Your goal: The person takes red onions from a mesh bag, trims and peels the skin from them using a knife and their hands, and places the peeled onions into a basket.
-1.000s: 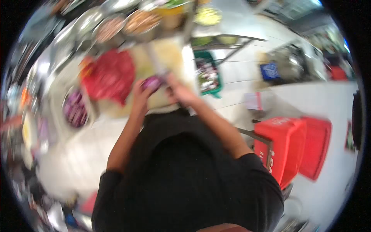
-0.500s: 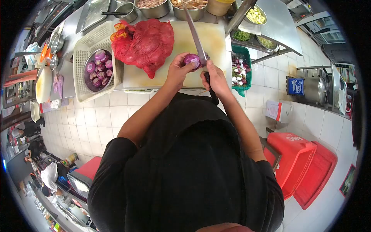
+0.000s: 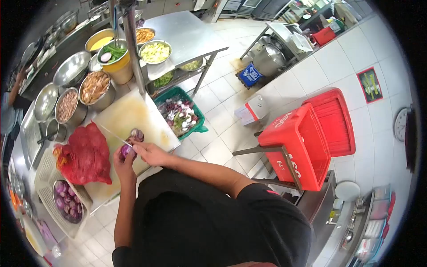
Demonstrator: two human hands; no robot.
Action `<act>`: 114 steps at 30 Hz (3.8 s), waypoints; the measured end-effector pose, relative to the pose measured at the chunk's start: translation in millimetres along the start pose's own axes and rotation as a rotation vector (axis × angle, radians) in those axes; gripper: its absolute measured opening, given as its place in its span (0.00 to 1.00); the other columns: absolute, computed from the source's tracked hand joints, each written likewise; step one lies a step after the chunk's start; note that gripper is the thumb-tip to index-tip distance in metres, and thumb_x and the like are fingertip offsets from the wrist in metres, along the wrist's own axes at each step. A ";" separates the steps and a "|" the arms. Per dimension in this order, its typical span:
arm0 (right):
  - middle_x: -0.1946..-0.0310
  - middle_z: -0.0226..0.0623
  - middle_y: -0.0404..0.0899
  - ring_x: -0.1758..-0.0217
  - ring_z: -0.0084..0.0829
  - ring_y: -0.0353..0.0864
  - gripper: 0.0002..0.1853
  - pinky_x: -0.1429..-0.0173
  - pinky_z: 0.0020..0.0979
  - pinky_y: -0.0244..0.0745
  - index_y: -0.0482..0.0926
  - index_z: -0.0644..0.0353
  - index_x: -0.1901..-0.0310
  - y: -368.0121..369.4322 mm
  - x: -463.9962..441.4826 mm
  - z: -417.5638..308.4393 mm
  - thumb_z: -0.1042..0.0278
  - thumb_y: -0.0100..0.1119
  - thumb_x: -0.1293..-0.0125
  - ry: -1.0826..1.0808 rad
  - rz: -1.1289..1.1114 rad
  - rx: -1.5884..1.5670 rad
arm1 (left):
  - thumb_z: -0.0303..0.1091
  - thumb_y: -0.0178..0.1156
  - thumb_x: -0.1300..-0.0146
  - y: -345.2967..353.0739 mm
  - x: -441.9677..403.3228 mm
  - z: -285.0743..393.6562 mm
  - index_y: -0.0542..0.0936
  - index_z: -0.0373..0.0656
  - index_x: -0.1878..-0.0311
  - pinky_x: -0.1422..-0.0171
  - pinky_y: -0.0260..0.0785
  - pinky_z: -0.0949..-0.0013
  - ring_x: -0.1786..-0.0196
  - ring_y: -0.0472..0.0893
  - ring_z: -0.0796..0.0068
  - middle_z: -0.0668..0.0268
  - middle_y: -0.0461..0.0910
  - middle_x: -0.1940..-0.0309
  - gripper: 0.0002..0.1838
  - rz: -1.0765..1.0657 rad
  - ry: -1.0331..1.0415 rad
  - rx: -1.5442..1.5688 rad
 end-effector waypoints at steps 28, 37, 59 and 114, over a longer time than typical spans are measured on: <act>0.78 0.32 0.68 0.86 0.19 0.64 0.28 0.84 0.25 0.59 0.68 0.60 0.36 -3.4 -27.1 29.4 0.43 0.42 0.21 0.227 -0.024 -0.153 | 0.23 0.62 0.34 -40.4 -8.4 -2.9 0.67 0.38 0.32 0.40 0.75 0.64 0.45 0.78 0.67 0.59 0.73 0.45 0.28 0.160 -0.047 0.155; 0.77 0.30 0.69 0.85 0.18 0.63 0.26 0.83 0.23 0.60 0.64 0.59 0.34 9.5 -29.0 20.1 0.48 0.45 0.21 0.143 -0.089 -0.128 | 0.24 0.63 0.36 -54.2 -14.1 -20.4 0.70 0.38 0.35 0.46 0.76 0.68 0.48 0.79 0.69 0.62 0.75 0.48 0.26 0.186 -0.084 0.158; 0.80 0.26 0.68 0.85 0.19 0.62 0.33 0.81 0.26 0.60 0.73 0.57 0.61 14.0 -7.3 18.0 0.30 0.37 0.25 0.482 -0.137 -0.419 | 0.24 0.68 0.40 -39.6 -11.8 -9.4 0.68 0.38 0.41 0.47 0.79 0.60 0.50 0.83 0.64 0.55 0.80 0.50 0.26 0.100 -0.145 0.190; 0.78 0.28 0.69 0.84 0.17 0.62 0.25 0.82 0.23 0.58 0.70 0.51 0.44 -2.7 -23.2 35.3 0.37 0.45 0.24 0.321 -0.026 -0.137 | 0.27 0.59 0.33 -47.9 -14.3 -44.2 0.68 0.45 0.41 0.39 0.75 0.50 0.48 0.81 0.62 0.61 0.78 0.48 0.19 0.179 -0.300 0.543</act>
Point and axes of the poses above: each hand's wrist, its own x-axis away from the middle knuckle, its own y-axis out of the palm, z = x × y, the point moved 8 cm from there along -x, towards the middle knuckle
